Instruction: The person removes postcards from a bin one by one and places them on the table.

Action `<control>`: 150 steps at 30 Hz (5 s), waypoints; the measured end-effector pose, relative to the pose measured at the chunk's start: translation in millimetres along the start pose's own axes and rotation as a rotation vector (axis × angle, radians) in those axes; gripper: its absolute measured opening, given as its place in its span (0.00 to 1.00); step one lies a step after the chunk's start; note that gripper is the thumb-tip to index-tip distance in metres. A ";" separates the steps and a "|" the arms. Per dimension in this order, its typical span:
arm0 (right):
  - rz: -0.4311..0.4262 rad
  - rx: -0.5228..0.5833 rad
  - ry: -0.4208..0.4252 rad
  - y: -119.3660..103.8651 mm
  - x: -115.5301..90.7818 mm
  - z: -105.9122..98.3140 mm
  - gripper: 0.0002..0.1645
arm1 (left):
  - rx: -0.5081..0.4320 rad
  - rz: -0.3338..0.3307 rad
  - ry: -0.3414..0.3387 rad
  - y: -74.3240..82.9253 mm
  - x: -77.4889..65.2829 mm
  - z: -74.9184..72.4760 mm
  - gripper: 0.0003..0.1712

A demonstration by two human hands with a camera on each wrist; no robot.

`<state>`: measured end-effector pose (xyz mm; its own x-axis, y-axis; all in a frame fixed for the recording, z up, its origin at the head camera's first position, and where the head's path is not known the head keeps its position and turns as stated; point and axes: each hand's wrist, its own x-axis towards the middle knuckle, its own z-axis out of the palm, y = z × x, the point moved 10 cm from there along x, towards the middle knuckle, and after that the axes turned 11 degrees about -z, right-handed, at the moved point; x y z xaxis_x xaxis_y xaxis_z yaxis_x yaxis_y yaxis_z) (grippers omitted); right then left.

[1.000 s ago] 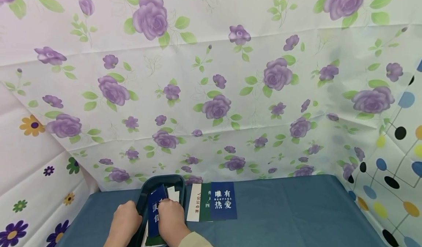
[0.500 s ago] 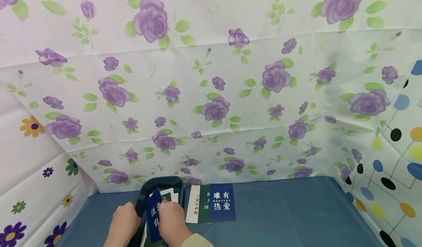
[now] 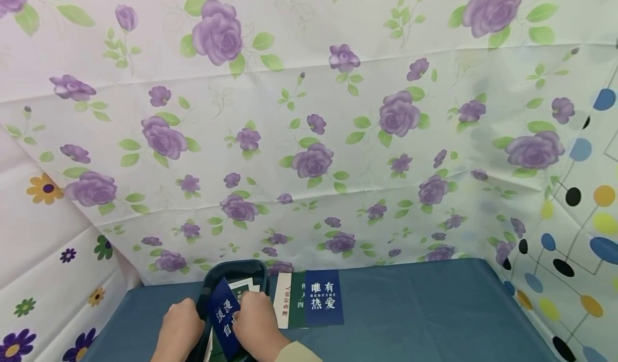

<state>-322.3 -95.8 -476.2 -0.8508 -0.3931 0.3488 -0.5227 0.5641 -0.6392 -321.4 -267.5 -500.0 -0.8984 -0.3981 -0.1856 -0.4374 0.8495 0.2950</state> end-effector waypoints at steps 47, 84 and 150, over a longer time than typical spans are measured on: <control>0.147 0.139 0.326 83.1 -36.2 -122.1 0.10 | 0.025 -0.022 0.057 0.4 1.7 -0.3 0.07; 0.471 -0.024 0.395 193.2 -94.6 -174.3 0.14 | 0.016 0.017 0.098 2.1 -1.7 -5.7 0.06; 0.491 -0.205 0.247 207.3 -101.9 -148.6 0.17 | 0.017 -0.012 0.026 0.2 -3.8 0.4 0.04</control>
<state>-352.1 169.1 -542.4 -0.9706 0.1170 0.2102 -0.0427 0.7761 -0.6292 -318.1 -265.7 -499.6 -0.8941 -0.4166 -0.1646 -0.4472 0.8506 0.2765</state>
